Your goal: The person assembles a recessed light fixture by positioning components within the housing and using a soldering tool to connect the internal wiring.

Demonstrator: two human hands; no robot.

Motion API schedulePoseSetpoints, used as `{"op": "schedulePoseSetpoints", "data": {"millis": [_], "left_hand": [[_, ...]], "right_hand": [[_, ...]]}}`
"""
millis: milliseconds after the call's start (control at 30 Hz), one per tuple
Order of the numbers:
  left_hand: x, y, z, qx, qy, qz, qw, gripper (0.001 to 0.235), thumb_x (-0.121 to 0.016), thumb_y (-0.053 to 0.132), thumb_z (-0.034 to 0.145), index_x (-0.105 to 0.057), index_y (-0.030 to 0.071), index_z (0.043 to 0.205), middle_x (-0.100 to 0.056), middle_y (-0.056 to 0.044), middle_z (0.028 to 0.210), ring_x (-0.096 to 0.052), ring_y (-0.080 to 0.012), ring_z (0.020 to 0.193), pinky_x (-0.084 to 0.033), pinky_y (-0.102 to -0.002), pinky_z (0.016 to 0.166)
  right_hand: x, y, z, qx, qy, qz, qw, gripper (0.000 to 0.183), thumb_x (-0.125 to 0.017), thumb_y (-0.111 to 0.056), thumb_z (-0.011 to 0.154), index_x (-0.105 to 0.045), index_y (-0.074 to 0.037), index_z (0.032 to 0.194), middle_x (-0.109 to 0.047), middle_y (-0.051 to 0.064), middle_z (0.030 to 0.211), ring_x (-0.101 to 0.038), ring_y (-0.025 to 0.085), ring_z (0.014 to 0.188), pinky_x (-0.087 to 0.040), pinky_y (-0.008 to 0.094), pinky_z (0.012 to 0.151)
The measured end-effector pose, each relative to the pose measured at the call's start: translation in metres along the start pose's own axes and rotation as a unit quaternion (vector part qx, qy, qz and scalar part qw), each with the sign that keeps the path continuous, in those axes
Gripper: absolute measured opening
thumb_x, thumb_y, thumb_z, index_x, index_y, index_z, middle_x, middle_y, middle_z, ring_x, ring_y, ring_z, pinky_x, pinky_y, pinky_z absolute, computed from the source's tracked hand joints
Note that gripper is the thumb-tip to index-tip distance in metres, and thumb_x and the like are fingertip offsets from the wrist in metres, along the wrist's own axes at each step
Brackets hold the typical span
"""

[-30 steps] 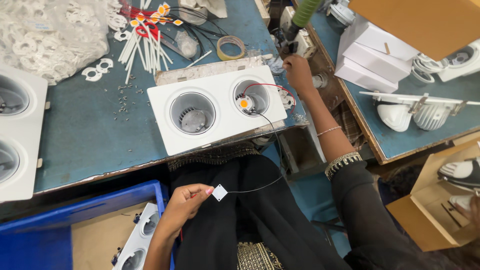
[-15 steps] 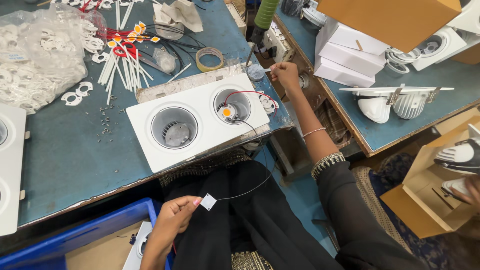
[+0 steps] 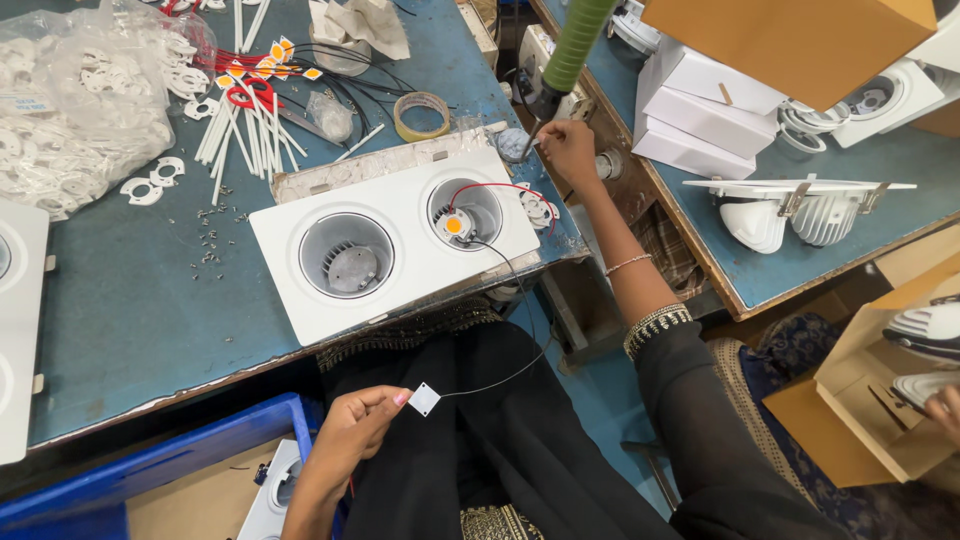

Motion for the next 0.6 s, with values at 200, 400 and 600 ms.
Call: {"op": "schedulePoseSetpoints", "data": {"millis": [200, 400, 600], "left_hand": [[-0.002, 0.002, 0.001, 0.003, -0.003, -0.006, 1.000, 0.032, -0.067, 0.026, 0.095, -0.078, -0.003, 0.104, -0.032, 0.012, 0.052, -0.021, -0.0002, 0.042, -0.013, -0.024, 0.039], [-0.003, 0.004, 0.001, -0.002, -0.009, -0.010, 1.000, 0.032, -0.067, 0.026, 0.095, -0.078, -0.003, 0.103, -0.032, 0.012, 0.053, -0.021, 0.0002, 0.042, -0.012, -0.024, 0.040], [-0.003, 0.005, 0.002, -0.002, -0.007, -0.014, 1.000, 0.031, -0.068, 0.027, 0.095, -0.077, -0.002, 0.102, -0.033, 0.012, 0.053, -0.020, 0.0004, 0.042, -0.011, -0.024, 0.040]], "right_hand": [[0.001, -0.004, 0.003, 0.061, -0.036, -0.105, 0.992, 0.005, -0.073, -0.002, 0.085, -0.076, 0.001, 0.088, -0.070, 0.007, 0.072, -0.065, 0.010, 0.063, -0.051, 0.026, 0.060], [0.005, -0.014, 0.001, -0.124, -0.089, 0.022, 0.988, 0.011, -0.072, -0.007, 0.091, -0.071, 0.002, 0.084, -0.067, 0.004, 0.071, -0.062, 0.010, 0.060, -0.050, 0.025, 0.055], [0.007, -0.001, -0.006, -0.079, -0.078, 0.059, 0.992, 0.008, -0.067, -0.002, 0.091, -0.072, 0.003, 0.088, -0.070, 0.003, 0.073, -0.064, 0.009, 0.061, -0.052, 0.023, 0.057]]}}
Point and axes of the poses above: each hand's wrist, its own z-axis towards the middle knuckle, its own x-axis out of the back of the hand, y = z × x, the point moved 2 cm from there along z, towards the middle knuckle
